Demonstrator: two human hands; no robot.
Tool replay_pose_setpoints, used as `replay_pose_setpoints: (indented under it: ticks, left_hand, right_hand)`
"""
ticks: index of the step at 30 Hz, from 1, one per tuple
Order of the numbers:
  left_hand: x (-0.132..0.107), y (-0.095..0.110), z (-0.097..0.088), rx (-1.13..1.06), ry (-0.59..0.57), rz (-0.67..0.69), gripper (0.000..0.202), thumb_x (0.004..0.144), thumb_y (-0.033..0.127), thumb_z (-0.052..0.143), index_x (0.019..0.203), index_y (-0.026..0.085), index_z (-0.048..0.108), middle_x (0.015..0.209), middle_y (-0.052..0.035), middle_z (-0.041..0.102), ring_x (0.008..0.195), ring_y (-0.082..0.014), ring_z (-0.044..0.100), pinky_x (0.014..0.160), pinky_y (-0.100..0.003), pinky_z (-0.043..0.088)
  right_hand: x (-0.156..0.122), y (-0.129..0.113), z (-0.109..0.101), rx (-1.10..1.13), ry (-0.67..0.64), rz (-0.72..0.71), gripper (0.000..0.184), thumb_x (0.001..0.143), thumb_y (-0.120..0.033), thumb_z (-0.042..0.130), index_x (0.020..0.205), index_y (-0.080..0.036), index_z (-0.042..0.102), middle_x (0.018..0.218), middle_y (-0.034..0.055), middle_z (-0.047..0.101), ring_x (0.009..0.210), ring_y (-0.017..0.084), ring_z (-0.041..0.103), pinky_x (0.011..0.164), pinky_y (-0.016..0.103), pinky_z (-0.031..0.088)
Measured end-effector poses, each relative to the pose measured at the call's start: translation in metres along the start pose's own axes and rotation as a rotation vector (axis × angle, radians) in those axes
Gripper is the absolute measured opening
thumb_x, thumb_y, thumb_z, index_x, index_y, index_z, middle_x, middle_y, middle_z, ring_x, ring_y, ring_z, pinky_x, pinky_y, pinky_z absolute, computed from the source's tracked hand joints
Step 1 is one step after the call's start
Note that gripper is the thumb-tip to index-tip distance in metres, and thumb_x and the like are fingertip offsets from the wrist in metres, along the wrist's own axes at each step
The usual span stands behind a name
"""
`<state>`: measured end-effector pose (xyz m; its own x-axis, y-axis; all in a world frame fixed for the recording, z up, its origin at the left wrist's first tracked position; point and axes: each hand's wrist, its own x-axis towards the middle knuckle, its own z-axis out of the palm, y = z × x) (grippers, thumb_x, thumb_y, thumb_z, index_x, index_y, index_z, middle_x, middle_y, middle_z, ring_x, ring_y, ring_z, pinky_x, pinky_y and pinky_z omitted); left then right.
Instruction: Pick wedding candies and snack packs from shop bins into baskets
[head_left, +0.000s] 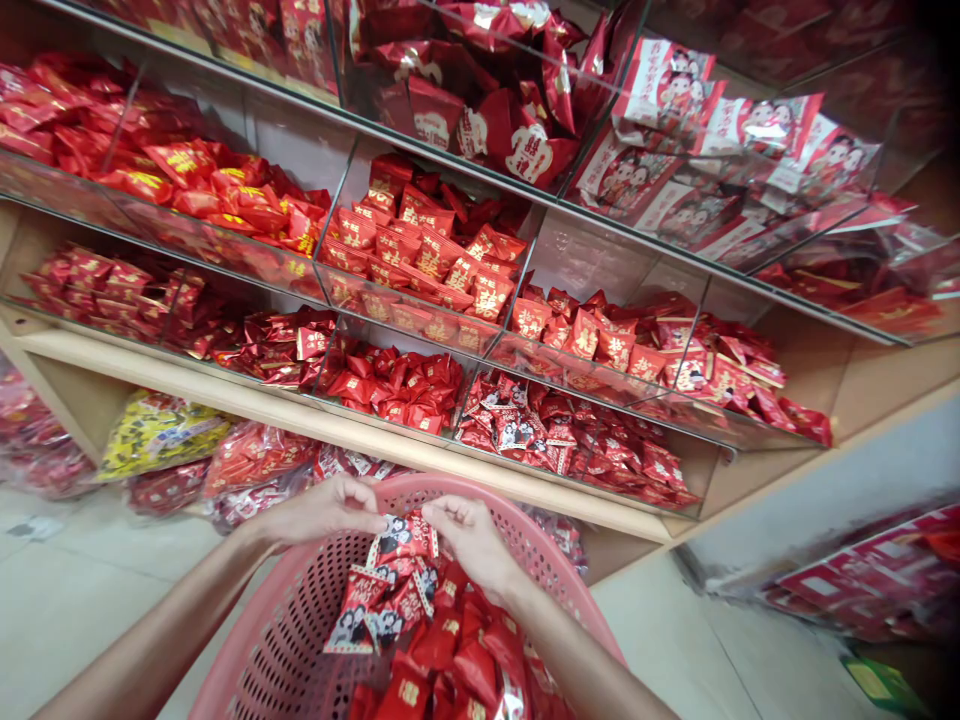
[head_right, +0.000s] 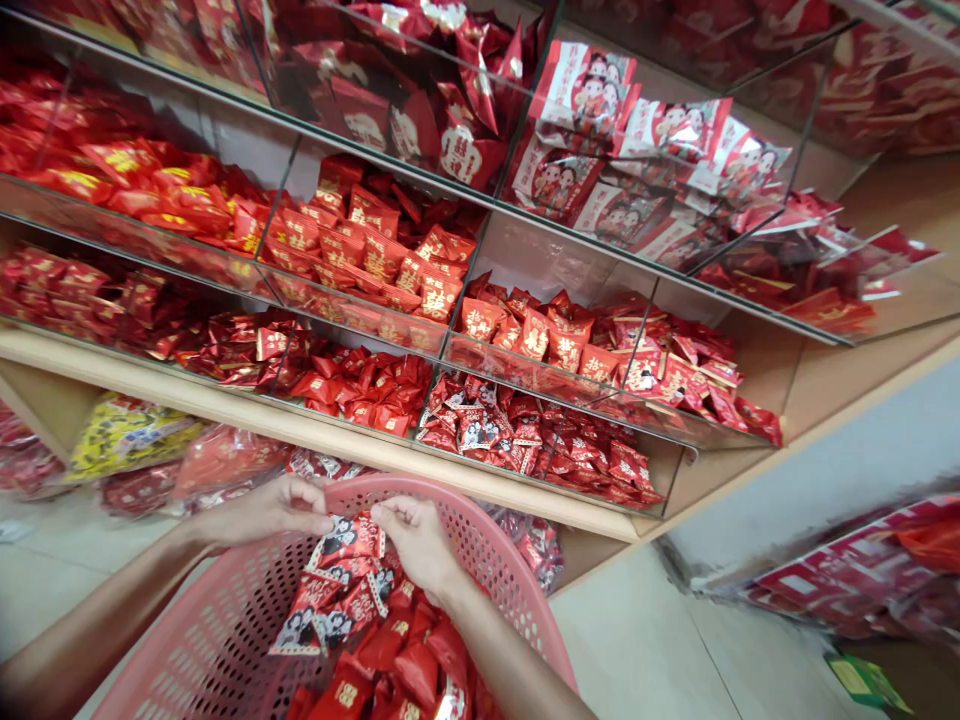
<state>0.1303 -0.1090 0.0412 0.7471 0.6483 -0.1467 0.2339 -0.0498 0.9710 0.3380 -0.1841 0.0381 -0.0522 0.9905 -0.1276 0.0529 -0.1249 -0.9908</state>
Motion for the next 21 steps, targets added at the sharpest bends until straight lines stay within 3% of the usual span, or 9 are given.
replay_pose_setpoints:
  ticks: [6, 11, 18, 21]
  left_hand:
    - [0.0, -0.002, -0.002, 0.009, -0.023, 0.005, 0.029, 0.067, 0.043, 0.072, 0.058, 0.015, 0.067, 0.062, 0.0038, 0.055, 0.062, -0.0108, 0.046, 0.064, -0.022, 0.037]
    - [0.0, -0.004, -0.004, 0.047, -0.03, -0.001, 0.029, 0.068, 0.043, 0.072, 0.059, 0.016, 0.068, 0.058, 0.0041, 0.056, 0.06, -0.0105, 0.047, 0.063, -0.022, 0.036]
    - [0.0, -0.002, -0.004, 0.071, -0.029, 0.002, 0.03, 0.069, 0.043, 0.071, 0.059, 0.015, 0.066, 0.056, 0.0044, 0.051, 0.06, -0.0104, 0.045, 0.062, -0.022, 0.035]
    - [0.0, -0.004, -0.003, 0.034, -0.015, 0.017, 0.028, 0.07, 0.041, 0.071, 0.061, 0.015, 0.067, 0.06, 0.0039, 0.053, 0.062, -0.0105, 0.046, 0.062, -0.021, 0.036]
  right_hand:
    - [0.003, -0.002, 0.003, 0.012, 0.053, -0.016, 0.036, 0.072, -0.052, 0.065, 0.068, -0.017, 0.066, 0.052, -0.0054, 0.045, 0.049, 0.008, 0.031, 0.05, 0.022, 0.027]
    - [0.004, -0.001, 0.005, 0.121, 0.08, 0.018, 0.037, 0.068, -0.053, 0.069, 0.069, -0.016, 0.068, 0.058, -0.0023, 0.057, 0.053, 0.01, 0.042, 0.055, 0.023, 0.033]
    - [0.009, 0.001, 0.007, 0.207, 0.115, 0.016, 0.038, 0.064, -0.052, 0.072, 0.072, -0.015, 0.069, 0.064, 0.0006, 0.063, 0.063, 0.014, 0.054, 0.062, 0.025, 0.042]
    - [0.011, 0.001, 0.008, 0.283, 0.123, 0.079, 0.041, 0.061, -0.054, 0.074, 0.072, -0.015, 0.067, 0.063, 0.0002, 0.063, 0.061, 0.013, 0.056, 0.062, 0.026, 0.045]
